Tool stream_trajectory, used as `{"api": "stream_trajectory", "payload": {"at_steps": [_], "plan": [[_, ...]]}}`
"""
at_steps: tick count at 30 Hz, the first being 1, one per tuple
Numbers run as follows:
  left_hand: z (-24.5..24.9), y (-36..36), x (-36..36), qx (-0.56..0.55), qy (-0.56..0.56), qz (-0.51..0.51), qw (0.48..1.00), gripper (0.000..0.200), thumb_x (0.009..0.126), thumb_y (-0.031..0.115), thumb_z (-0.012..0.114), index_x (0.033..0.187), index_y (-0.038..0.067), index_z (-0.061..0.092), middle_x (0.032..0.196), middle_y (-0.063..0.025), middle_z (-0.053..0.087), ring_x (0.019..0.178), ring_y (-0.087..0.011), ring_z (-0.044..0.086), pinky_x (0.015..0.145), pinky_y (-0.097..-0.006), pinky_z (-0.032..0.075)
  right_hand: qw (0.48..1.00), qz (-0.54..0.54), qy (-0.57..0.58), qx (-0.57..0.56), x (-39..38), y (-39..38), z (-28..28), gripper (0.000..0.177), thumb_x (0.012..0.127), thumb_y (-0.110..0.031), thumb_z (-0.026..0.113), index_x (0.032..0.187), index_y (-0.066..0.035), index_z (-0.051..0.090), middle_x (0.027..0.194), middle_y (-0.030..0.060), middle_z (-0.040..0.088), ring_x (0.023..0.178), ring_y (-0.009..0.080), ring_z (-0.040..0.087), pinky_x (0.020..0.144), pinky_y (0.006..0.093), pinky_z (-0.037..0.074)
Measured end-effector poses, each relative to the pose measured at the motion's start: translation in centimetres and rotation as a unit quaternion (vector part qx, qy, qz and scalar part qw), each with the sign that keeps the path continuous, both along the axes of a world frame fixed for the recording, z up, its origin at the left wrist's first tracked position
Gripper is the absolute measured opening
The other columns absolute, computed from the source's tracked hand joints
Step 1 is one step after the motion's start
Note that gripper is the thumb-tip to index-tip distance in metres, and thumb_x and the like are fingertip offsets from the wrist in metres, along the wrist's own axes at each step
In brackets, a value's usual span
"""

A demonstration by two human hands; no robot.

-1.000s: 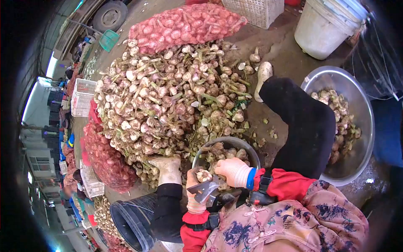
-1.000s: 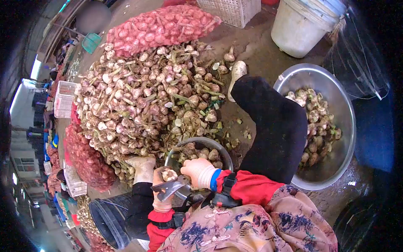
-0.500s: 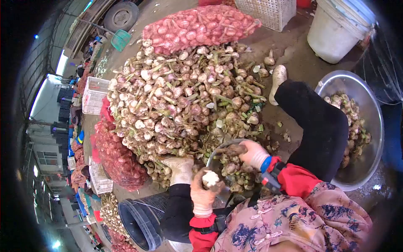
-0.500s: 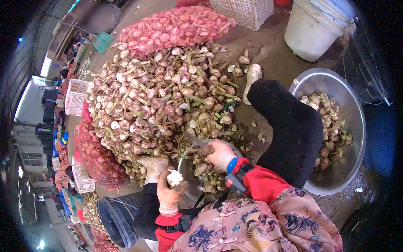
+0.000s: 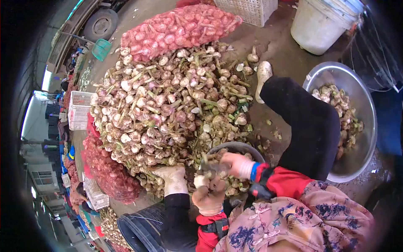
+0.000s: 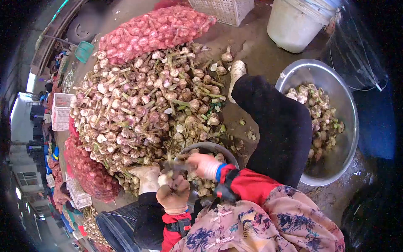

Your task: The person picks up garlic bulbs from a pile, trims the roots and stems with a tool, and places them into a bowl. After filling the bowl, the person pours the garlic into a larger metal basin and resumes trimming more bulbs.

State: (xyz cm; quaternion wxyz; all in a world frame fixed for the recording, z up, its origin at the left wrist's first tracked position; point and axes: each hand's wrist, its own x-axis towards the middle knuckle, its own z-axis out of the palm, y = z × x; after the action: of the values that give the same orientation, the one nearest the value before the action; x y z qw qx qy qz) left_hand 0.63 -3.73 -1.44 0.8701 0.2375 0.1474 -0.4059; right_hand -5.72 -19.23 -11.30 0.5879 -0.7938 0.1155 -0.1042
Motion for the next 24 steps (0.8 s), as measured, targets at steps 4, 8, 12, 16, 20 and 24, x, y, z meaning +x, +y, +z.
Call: {"api": "stream_trajectory", "payload": {"at_steps": [4,8,12,16,20,24], "plan": [[2.4,-1.0,0.8,0.163,-0.116,-0.191,0.961,0.047,0.075,-0.001,0.062,0.118,0.002,0.045,0.1,-0.0094,0.056,0.087,-0.0228,0.056,0.078,-0.0375,0.047,0.933,-0.174,0.266,0.17,0.6,-0.8,-5.5,0.033,0.071,-0.01,0.063,0.104,-0.004,0.063,0.098,0.0126,0.067,0.093,0.0284,0.064,0.082,0.035,0.049],[-3.6,-0.7,7.0,0.55,-0.497,-0.292,0.605,0.054,0.083,0.011,0.066,0.13,-0.004,0.043,0.113,-0.0101,0.056,0.1,-0.0163,0.054,0.085,-0.0284,0.045,0.875,-0.265,0.135,0.382,1.3,-2.0,-1.1,0.025,0.073,-0.007,0.064,0.097,-0.002,0.063,0.091,0.0078,0.068,0.085,0.0193,0.063,0.079,0.03,0.048],[-9.3,-6.5,14.4,0.536,-0.435,-0.246,0.681,0.038,0.084,0.014,0.063,0.117,-0.005,0.058,0.109,-0.0121,0.063,0.097,-0.0172,0.057,0.088,-0.0277,0.044,0.858,-0.25,0.127,0.431,1.9,-1.5,0.5,0.016,0.073,-0.005,0.066,0.089,-0.005,0.062,0.08,0.0027,0.064,0.075,0.0124,0.058,0.072,0.0272,0.047],[-19.0,-10.7,20.0,0.654,-0.478,-0.426,0.403,0.054,0.072,0.033,0.071,0.112,-0.002,0.061,0.112,-0.0211,0.063,0.106,-0.0343,0.06,0.088,-0.0385,0.048,0.871,-0.254,0.107,0.406,2.2,-0.7,-1.1,0.02,0.073,-0.01,0.066,0.093,-0.006,0.063,0.083,0.0034,0.066,0.077,0.0151,0.061,0.073,0.0309,0.049],[-22.1,-11.8,19.4,0.661,-0.469,-0.503,0.299,0.063,0.059,0.034,0.08,0.107,-0.002,0.062,0.103,-0.0226,0.065,0.097,-0.0367,0.063,0.083,-0.0409,0.05,0.858,-0.241,0.13,0.435,2.5,-2.1,1.2,0.02,0.074,-0.011,0.066,0.094,-0.006,0.063,0.086,0.0051,0.066,0.081,0.0154,0.06,0.077,0.0294,0.047],[-21.0,-10.3,20.2,0.608,-0.419,-0.509,0.441,0.069,0.052,0.027,0.086,0.106,-0.006,0.059,0.104,-0.0203,0.065,0.095,-0.029,0.064,0.081,-0.0377,0.05,0.879,-0.208,0.155,0.4,2.6,-1.8,0.9,0.027,0.077,-0.014,0.07,0.102,-0.006,0.064,0.09,0.0043,0.068,0.084,0.015,0.062,0.079,0.03,0.048]]}}
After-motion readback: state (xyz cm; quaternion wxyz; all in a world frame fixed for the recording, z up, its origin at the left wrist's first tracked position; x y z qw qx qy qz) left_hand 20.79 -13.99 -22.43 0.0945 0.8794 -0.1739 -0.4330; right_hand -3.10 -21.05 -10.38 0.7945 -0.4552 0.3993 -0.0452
